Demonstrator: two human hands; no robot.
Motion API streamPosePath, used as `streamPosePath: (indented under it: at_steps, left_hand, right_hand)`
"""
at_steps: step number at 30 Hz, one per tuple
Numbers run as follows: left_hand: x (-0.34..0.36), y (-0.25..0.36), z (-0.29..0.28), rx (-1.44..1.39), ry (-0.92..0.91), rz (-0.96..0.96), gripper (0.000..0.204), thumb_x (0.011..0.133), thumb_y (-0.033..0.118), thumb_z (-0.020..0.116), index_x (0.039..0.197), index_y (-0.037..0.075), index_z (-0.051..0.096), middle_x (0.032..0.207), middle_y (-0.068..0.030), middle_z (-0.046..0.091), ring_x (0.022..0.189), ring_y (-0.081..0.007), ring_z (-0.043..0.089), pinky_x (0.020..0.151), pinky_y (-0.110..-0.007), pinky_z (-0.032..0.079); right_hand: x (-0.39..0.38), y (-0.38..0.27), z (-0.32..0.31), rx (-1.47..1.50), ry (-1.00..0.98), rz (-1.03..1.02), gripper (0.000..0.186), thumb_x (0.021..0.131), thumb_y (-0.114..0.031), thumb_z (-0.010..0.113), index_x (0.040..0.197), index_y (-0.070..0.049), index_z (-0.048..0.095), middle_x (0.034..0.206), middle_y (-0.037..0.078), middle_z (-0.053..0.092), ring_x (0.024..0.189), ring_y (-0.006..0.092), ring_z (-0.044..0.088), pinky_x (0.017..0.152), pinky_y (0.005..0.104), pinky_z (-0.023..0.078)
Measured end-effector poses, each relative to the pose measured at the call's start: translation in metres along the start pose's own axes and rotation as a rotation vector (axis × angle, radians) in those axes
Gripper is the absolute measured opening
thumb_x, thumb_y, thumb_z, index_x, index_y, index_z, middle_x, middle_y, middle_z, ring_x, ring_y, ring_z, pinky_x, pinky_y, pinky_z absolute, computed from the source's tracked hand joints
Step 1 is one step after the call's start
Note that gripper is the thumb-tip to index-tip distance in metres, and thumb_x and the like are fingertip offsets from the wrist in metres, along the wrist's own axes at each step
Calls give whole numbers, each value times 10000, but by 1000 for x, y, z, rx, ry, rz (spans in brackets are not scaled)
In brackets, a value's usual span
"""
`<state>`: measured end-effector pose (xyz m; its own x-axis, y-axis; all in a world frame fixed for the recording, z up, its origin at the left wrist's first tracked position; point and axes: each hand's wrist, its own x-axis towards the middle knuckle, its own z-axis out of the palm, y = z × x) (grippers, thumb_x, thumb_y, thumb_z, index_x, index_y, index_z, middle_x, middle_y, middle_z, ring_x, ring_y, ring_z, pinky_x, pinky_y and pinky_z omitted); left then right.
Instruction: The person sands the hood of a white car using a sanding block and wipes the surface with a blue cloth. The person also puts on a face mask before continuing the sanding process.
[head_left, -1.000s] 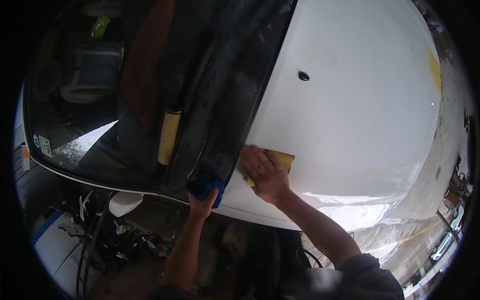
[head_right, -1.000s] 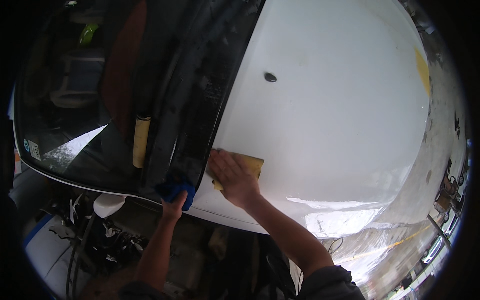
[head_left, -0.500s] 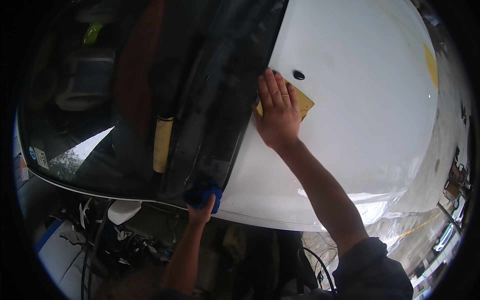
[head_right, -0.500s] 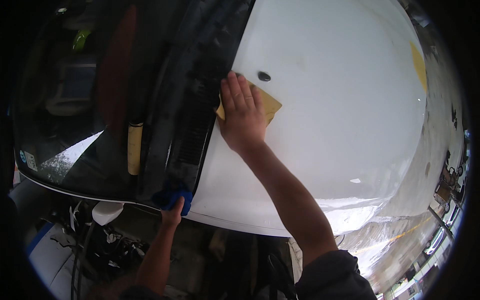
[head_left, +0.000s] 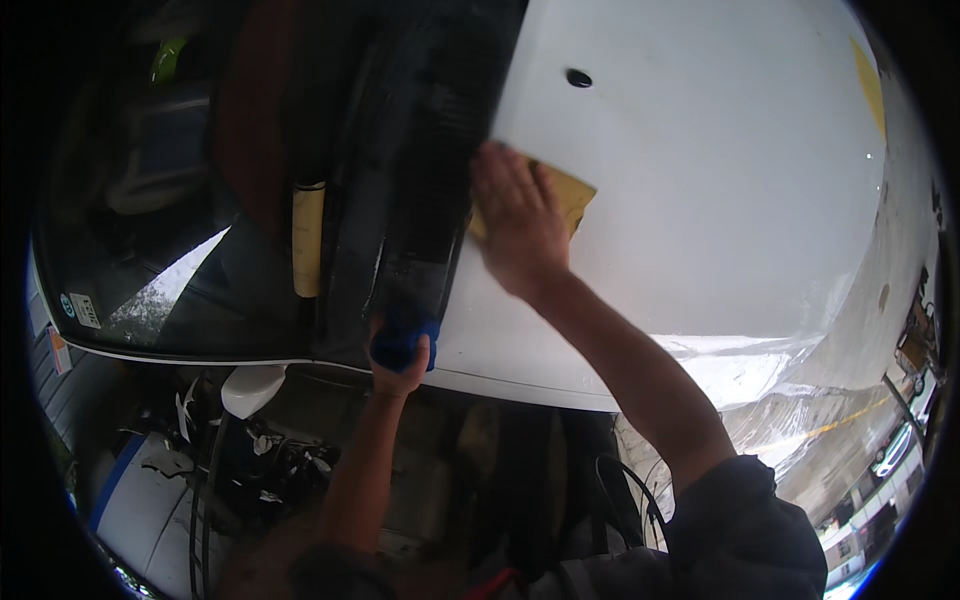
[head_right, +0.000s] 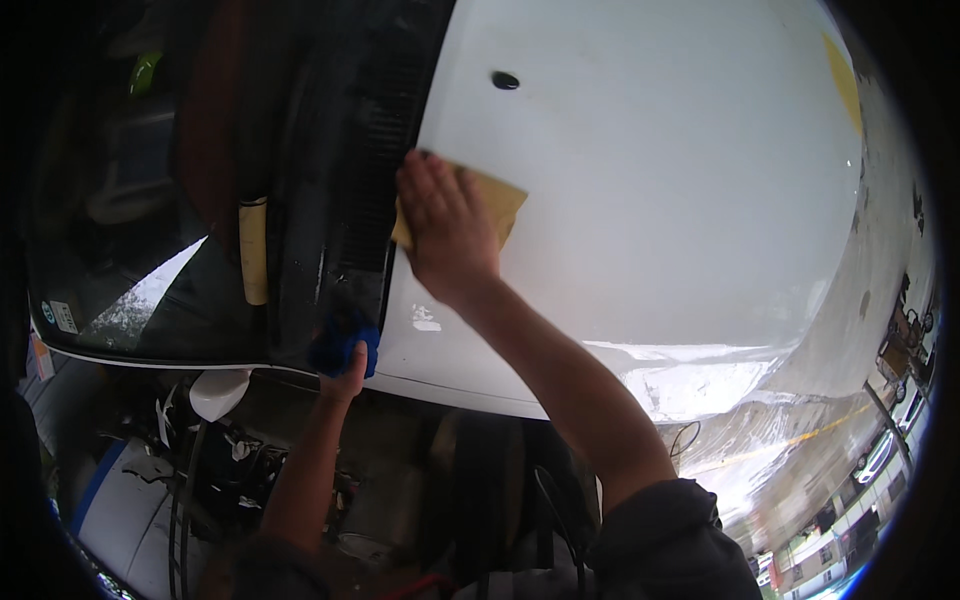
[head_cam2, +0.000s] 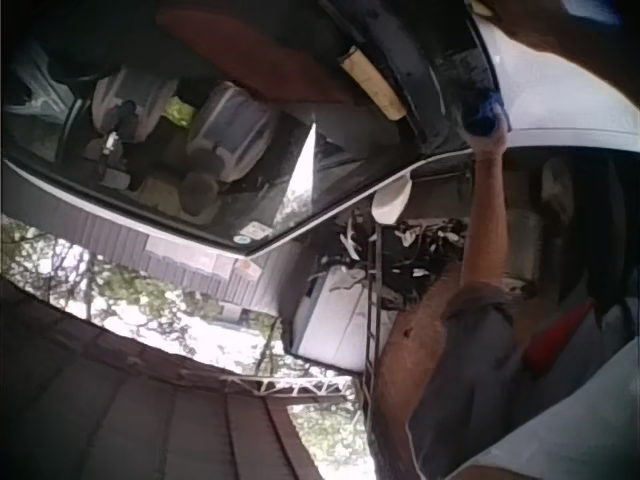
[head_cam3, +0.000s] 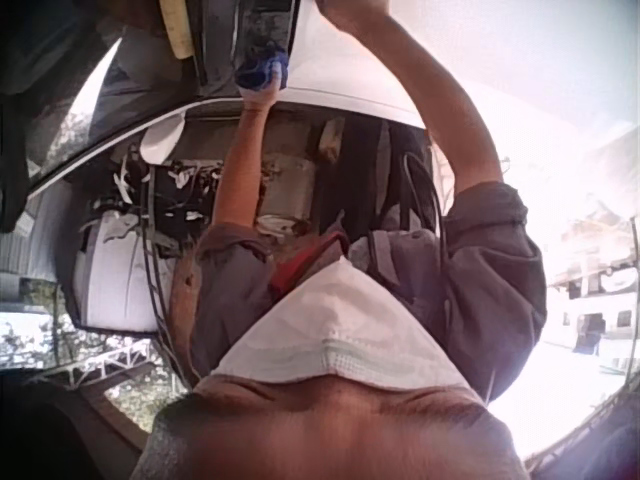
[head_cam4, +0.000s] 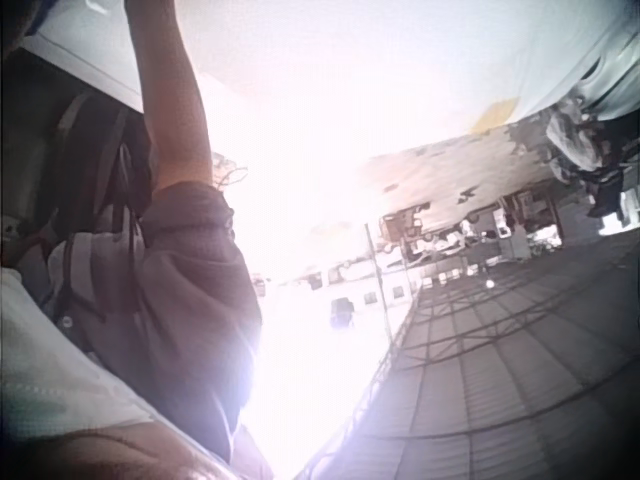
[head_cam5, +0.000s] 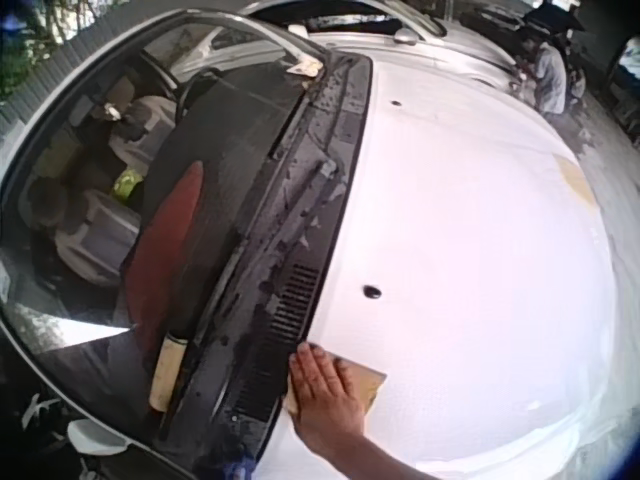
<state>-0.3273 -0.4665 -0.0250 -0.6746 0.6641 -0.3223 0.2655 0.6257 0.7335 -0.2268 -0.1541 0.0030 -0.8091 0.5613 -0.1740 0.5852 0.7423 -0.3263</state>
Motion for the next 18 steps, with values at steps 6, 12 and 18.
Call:
streamPosePath:
  at_steps: [6,12,18]
  left_hand:
    - [-10,-54,1,362,49,185,623,912,295,773,1385,-50,558,1304,-216,656,1159,-373,656,998,-445,524]
    - [-26,-128,-38,595,40,247,676,936,423,760,1377,-63,597,1424,-269,605,1294,-387,609,1088,-475,483]
    - [-42,-107,-129,730,178,556,719,927,385,774,1404,-100,541,1428,-307,578,1301,-434,589,1120,-504,463]
  right_hand:
    - [-108,37,-62,632,87,-58,642,909,-159,742,1509,-104,522,1585,122,475,1437,302,495,1176,450,437]
    - [-171,185,-103,771,289,418,259,1029,-270,627,1098,-21,649,1006,176,709,807,382,700,714,451,545]
    - [-190,350,-92,1378,607,61,487,1096,-464,489,1327,-47,589,1119,83,708,990,191,700,940,368,560]
